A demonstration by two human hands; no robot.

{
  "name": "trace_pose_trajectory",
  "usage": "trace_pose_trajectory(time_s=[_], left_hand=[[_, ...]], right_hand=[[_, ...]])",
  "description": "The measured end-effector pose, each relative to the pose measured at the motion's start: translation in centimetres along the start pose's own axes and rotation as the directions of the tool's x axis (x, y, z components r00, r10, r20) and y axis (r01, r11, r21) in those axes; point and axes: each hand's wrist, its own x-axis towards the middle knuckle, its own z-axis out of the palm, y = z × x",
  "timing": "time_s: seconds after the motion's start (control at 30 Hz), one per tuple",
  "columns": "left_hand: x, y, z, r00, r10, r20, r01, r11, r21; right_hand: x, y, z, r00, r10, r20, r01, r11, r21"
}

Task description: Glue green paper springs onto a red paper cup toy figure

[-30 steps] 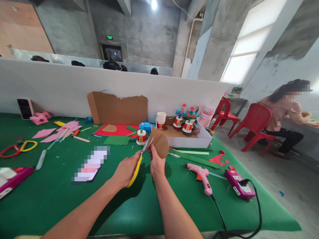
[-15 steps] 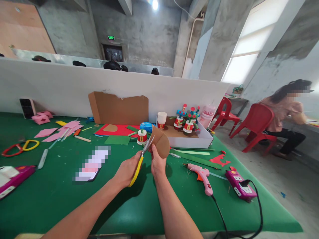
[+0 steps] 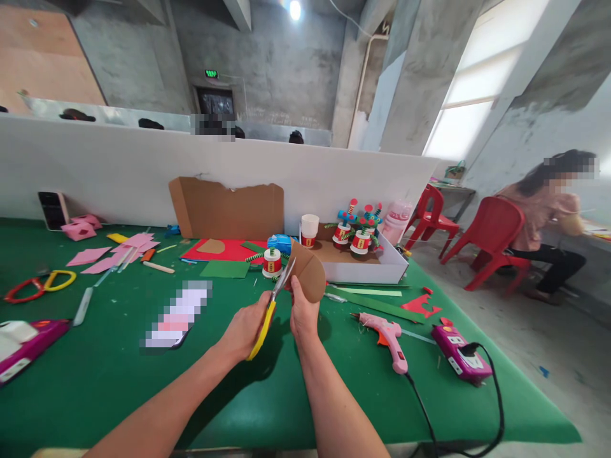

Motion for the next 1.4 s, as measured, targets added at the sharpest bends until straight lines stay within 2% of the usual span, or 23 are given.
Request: trace_pose_trajectory(time_s=[0.17, 0.43, 0.57, 0.73, 1.03, 1.13, 1.3, 1.4], left_hand=[[0.4, -0.4, 0.4, 0.999, -0.030, -0.043, 0.034, 0.996, 0.084], [0.6, -0.1, -0.7, 0.993, -0.099, -0.061, 0.106, 0.987, 0.123], [0.7, -0.3, -0.7, 0.994, -0.096, -0.056, 0.104, 0.982, 0.157], [0.7, -0.3, -0.2, 0.994, -0.085, -0.062, 0.094, 0.984, 0.154], [0.8, -0.1, -0.4, 0.994, -0.101, -0.031, 0.105, 0.982, 0.156], [0.8, -0.2, -0.4, 0.995, -0.099, -0.029, 0.102, 0.985, 0.138], [0.8, -0.5, -0.8, 0.989, -0.128, -0.072, 0.134, 0.988, 0.073], [0.8, -0.7, -1.1, 0.986, -0.135, -0.099, 0.145, 0.984, 0.100]], right_hand=[[-0.2, 0.4, 0.0, 1.000, 0.008, 0.003, -0.008, 1.000, -0.030], [-0.8, 0.7, 0.0, 0.999, 0.021, 0.030, -0.017, 0.992, -0.124], [-0.9, 0.6, 0.1, 1.000, 0.013, 0.025, -0.010, 0.990, -0.139], [-0.9, 0.5, 0.1, 0.999, 0.035, 0.019, -0.032, 0.993, -0.116], [0.0, 0.7, -0.8, 0.994, 0.015, 0.104, 0.001, 0.988, -0.152], [-0.2, 0.5, -0.6, 0.996, 0.026, 0.082, -0.010, 0.982, -0.188], [-1.4, 0.2, 0.0, 0.994, 0.059, 0.094, -0.032, 0.964, -0.263], [-1.8, 0.2, 0.2, 0.993, 0.067, 0.099, -0.039, 0.964, -0.262]])
